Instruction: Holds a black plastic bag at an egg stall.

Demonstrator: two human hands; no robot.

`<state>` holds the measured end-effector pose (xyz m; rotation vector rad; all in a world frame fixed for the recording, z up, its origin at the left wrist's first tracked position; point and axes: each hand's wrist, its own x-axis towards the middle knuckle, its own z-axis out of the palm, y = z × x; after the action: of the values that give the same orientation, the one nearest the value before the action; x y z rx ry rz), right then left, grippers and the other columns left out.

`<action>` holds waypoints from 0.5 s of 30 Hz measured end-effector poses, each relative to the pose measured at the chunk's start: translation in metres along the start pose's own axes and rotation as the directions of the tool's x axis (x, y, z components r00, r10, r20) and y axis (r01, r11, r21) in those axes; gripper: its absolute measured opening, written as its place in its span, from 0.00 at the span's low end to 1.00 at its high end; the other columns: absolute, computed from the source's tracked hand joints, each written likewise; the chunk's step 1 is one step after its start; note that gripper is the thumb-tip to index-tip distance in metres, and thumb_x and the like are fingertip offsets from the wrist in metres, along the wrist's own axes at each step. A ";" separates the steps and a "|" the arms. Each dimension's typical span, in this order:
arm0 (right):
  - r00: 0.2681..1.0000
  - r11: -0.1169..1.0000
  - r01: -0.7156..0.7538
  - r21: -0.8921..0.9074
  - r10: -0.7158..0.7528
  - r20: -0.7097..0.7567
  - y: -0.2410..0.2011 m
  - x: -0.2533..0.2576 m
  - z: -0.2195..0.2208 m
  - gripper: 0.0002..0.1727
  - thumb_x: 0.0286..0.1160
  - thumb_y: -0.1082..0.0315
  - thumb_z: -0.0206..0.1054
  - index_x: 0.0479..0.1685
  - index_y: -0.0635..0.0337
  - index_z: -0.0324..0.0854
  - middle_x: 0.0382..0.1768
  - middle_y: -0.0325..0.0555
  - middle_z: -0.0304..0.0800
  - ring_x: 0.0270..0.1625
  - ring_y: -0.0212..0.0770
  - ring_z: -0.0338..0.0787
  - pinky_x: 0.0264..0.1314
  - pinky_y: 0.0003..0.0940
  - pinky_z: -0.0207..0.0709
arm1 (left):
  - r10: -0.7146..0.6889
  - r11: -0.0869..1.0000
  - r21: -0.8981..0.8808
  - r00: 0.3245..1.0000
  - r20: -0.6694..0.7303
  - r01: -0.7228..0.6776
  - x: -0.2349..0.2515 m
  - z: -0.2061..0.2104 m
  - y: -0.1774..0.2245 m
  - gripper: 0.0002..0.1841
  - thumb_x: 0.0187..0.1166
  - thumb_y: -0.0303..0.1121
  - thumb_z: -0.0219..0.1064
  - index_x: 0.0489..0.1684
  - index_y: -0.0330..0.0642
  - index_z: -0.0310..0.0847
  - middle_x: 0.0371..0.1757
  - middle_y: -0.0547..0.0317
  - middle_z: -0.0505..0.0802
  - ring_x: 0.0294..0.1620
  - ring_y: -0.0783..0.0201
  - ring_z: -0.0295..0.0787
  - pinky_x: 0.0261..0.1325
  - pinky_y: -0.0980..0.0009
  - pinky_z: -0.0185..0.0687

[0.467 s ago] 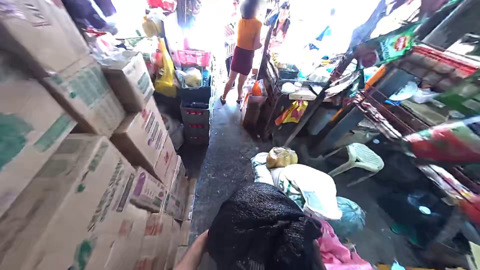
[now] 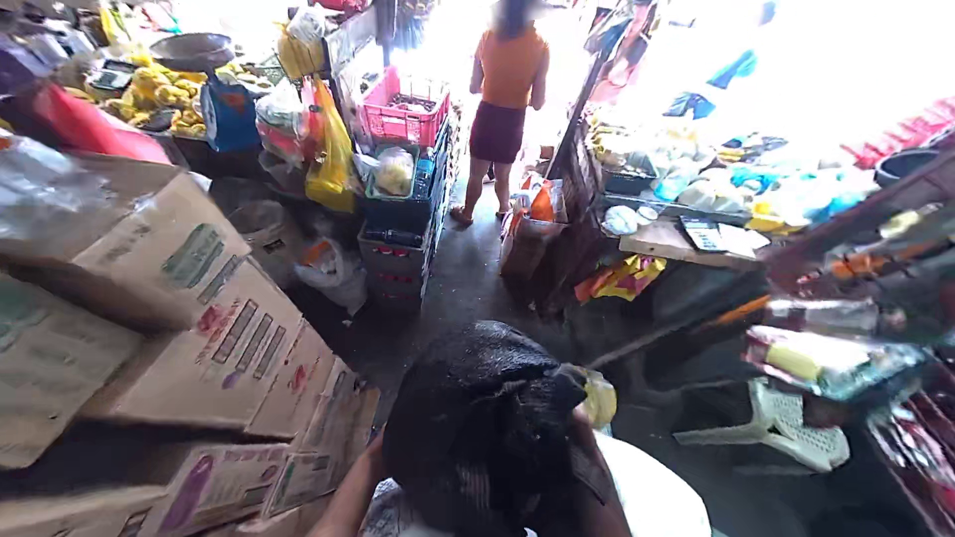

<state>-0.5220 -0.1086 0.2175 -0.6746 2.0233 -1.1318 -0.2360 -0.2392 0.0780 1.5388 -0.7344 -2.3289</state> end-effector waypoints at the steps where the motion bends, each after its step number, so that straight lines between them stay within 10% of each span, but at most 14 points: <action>1: 0.997 0.994 0.071 0.078 -0.071 -0.004 0.042 0.042 0.001 0.25 0.80 0.72 0.63 0.73 0.77 0.70 0.61 0.60 0.86 0.63 0.35 0.85 0.69 0.28 0.78 | -0.013 1.000 -0.028 0.999 -0.032 0.012 0.015 0.006 0.004 0.31 0.96 0.51 0.24 0.61 0.43 0.75 0.40 0.59 0.87 0.39 0.69 0.83 0.44 0.66 0.83; 6: 0.996 0.954 0.081 0.290 -0.089 0.017 0.059 0.169 -0.010 0.29 0.77 0.71 0.61 0.78 0.71 0.66 0.63 0.49 0.85 0.62 0.25 0.84 0.67 0.24 0.80 | 0.108 0.981 0.158 0.993 0.048 -0.114 0.100 0.035 0.049 0.23 0.97 0.35 0.34 0.75 0.32 0.69 0.55 0.50 0.88 0.51 0.68 0.84 0.58 0.68 0.83; 15: 0.955 0.774 0.296 0.560 -0.255 -0.152 -0.045 0.341 -0.054 0.20 0.91 0.65 0.49 0.74 0.62 0.74 0.61 0.44 0.88 0.63 0.30 0.87 0.69 0.32 0.83 | 0.078 0.996 -0.078 0.898 0.433 -0.049 0.296 0.172 0.279 0.34 0.91 0.60 0.29 0.51 0.55 0.85 0.42 0.61 0.96 0.45 0.65 0.93 0.49 0.60 0.90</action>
<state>-0.7681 -0.3494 0.1647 -0.6251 1.5179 -1.8641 -0.5313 -0.5667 0.0512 0.9511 -0.7790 -2.6480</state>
